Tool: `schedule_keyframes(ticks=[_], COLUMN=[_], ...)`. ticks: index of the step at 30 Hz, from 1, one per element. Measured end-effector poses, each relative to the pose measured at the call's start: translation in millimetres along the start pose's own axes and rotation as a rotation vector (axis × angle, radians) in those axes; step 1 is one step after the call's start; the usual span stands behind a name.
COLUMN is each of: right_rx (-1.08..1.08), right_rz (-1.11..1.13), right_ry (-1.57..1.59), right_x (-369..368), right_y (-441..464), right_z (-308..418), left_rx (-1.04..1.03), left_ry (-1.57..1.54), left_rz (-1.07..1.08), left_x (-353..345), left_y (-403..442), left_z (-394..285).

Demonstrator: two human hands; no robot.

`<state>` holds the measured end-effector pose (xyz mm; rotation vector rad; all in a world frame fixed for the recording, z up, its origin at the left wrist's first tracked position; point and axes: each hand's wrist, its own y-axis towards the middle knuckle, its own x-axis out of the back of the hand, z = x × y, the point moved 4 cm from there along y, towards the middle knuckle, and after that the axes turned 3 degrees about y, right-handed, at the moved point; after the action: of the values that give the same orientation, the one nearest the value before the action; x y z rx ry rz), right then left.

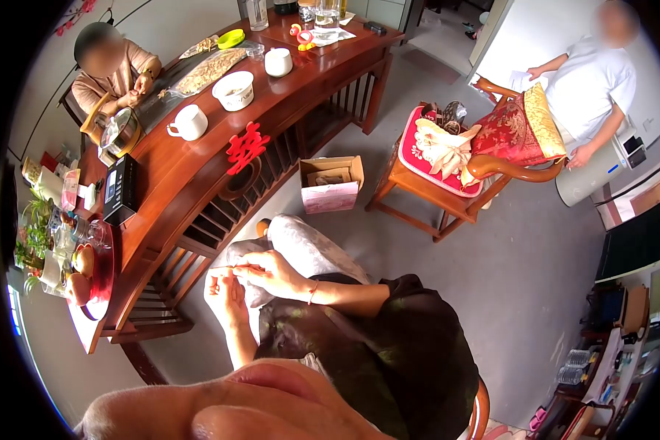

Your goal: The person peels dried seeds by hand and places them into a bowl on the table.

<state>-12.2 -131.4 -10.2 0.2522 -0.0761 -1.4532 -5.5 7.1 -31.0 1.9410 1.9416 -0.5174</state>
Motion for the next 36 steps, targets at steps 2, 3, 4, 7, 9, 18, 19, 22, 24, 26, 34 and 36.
schedule_keyframes(ticks=[2, 3, 4, 7, 9, 18, 19, 22, 24, 26, 34, 36], right_rx=[-0.030, -0.026, -0.022, -0.054, -0.075, -0.064, -0.101, -0.222, -0.258, -0.412, -0.495, -0.504], right_rz=[0.007, -0.003, -0.013, 0.014, 0.012, 0.080, 0.100, 0.133, 0.093, 0.080, -0.021, 0.013], right_ry=[0.004, 0.022, 0.040, 0.012, 0.066, -0.017, 0.005, 0.060, 0.144, 0.313, 0.671, 0.707], right_x=[1, 0, -1, 1, 1, -2, -2, 0, -3, 2, 9, 8], right_y=[-1, -2, -2, -1, -1, 5, 5, 4, 6, 4, 7, 7], right_z=[2, 2, 1, 8, 9, 17, 18, 12, 15, 7, -12, -16], left_rx=[-0.011, -0.034, -0.057, -0.155, -0.164, -0.053, -0.038, 0.003, 0.072, 0.093, 0.085, 0.106], left_ry=[-0.003, 0.042, 0.089, 0.205, 0.234, 0.177, 0.110, -0.067, -0.153, -0.152, -0.102, -0.124], left_rz=[-0.001, -0.020, -0.040, -0.034, -0.033, -0.007, -0.001, 0.021, -0.016, -0.054, 0.025, 0.025], left_x=[0, 1, 1, -1, -3, -2, -4, -8, -12, -13, -14, -16], left_y=[-1, -2, -4, -6, -6, -6, -7, -3, -2, 0, 2, 2], left_z=[0, -1, -2, -10, -14, -12, -12, -9, -13, -16, -12, -11])
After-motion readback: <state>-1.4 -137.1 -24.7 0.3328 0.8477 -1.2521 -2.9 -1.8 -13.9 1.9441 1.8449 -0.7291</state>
